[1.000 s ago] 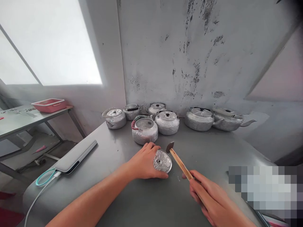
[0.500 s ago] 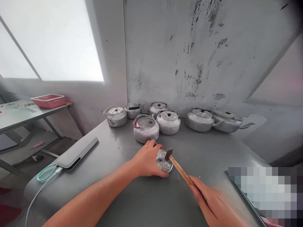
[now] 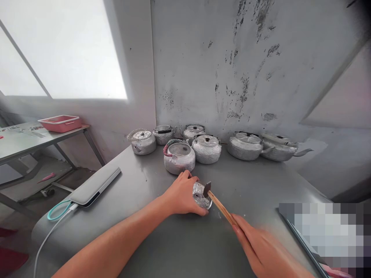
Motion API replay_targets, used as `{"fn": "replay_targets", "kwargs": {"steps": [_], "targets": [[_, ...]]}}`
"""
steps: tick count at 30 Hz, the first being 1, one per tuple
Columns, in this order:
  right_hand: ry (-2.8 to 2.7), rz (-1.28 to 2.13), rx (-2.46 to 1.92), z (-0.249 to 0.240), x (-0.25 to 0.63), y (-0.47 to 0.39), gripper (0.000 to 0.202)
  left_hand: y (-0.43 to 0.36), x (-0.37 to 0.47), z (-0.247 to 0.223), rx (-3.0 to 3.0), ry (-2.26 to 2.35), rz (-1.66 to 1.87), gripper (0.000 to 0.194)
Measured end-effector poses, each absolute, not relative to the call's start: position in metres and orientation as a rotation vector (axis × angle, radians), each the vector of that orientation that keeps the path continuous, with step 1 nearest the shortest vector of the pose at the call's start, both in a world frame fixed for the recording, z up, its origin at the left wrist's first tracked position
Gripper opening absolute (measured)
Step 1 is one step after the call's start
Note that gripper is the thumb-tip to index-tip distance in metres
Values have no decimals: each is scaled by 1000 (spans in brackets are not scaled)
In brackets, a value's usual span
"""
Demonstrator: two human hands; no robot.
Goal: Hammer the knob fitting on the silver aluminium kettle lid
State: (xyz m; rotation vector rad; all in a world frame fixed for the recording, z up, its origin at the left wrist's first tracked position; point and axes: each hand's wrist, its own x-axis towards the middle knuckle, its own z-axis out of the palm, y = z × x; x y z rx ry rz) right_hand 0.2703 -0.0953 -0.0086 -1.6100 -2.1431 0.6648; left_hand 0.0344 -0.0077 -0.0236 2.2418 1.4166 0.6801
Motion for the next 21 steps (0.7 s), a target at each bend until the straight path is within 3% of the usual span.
{"fn": "replay_targets", "kwargs": {"steps": [11, 16, 21], "targets": [[-2131, 676, -1622, 3, 265, -89, 32, -8, 35, -22, 2232, 1421, 662, 90], [-2175, 706, -1594, 7, 266, -81, 23, -8, 33, -17, 2225, 1406, 659, 84], [-2230, 709, -1609, -4, 269, -80, 27, -8, 31, -13, 2285, 1342, 645, 75]]}}
